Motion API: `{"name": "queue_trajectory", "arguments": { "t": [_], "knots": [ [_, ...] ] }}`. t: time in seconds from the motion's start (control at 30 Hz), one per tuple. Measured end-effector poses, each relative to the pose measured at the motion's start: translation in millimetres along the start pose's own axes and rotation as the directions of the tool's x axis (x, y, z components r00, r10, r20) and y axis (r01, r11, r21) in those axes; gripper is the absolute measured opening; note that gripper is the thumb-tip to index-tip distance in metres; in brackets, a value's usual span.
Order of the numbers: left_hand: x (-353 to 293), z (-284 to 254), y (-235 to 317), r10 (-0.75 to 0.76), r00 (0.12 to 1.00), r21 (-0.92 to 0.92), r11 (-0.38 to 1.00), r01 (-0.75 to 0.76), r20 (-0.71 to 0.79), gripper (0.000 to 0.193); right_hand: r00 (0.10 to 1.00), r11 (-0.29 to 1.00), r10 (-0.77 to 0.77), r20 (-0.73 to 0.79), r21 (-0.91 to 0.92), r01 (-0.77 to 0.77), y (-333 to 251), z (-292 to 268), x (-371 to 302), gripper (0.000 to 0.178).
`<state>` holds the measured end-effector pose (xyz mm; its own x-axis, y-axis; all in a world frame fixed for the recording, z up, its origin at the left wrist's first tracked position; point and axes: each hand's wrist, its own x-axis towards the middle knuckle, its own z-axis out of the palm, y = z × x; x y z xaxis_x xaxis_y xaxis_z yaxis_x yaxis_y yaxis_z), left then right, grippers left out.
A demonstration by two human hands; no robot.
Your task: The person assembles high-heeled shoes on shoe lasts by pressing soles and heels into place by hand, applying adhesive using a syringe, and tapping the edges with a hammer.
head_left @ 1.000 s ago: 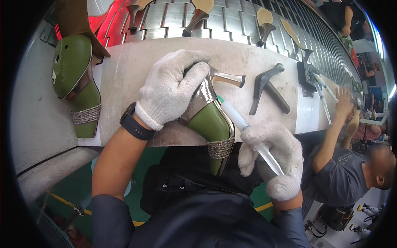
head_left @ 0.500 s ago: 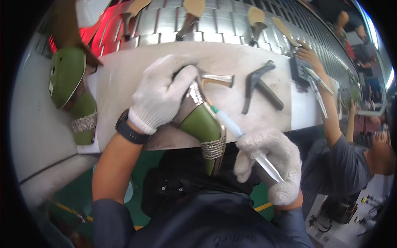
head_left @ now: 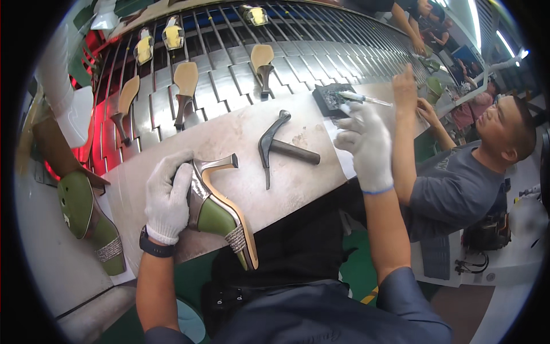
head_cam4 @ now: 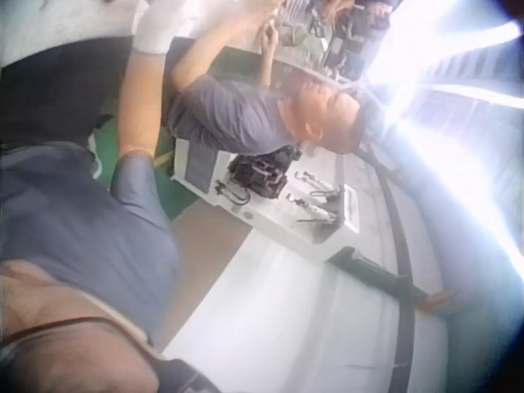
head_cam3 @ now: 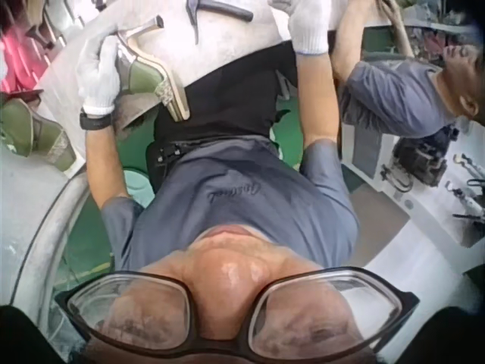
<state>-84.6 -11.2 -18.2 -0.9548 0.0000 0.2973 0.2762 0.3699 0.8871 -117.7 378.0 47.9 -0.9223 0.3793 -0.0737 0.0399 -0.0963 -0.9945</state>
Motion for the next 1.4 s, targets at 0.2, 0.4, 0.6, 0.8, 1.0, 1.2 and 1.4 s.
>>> {"name": "queue_trajectory", "arguments": {
  "t": [0.2,0.4,0.6,0.8,1.0,1.2,1.4],
  "knots": [
    [-4,-4,-1,0.003,0.999,-0.004,1.000,-0.003,-0.041,0.027,0.998,0.979,0.006,0.069,0.202,-0.019,26,6,-12,0.056],
    [4,-7,6,0.026,0.999,0.093,0.995,-0.028,0.030,0.027,0.940,0.973,-0.118,0.322,-0.150,0.174,41,23,-153,0.063],
    [-31,-23,42,0.358,0.885,0.445,0.872,-0.202,-0.299,0.056,0.718,0.806,-0.240,0.654,-0.277,0.522,54,94,-170,0.090],
    [-87,-129,18,0.317,0.679,0.518,0.848,0.110,-0.662,0.080,0.660,0.802,-0.273,0.700,-0.213,0.558,63,107,-159,0.088],
    [-81,-164,2,-0.265,0.793,0.166,0.895,0.414,-0.548,0.056,0.610,0.731,-0.314,0.727,-0.225,0.644,62,104,-156,0.090],
    [-105,-121,31,-0.379,0.809,-0.437,0.883,0.172,-0.449,0.038,0.600,0.718,-0.341,0.724,-0.212,0.663,59,110,-157,0.087],
    [-129,-98,80,-0.392,0.884,-0.727,0.681,0.093,-0.254,0.075,0.580,0.706,-0.281,0.765,-0.245,0.665,58,139,-162,0.087]
  ]
}}
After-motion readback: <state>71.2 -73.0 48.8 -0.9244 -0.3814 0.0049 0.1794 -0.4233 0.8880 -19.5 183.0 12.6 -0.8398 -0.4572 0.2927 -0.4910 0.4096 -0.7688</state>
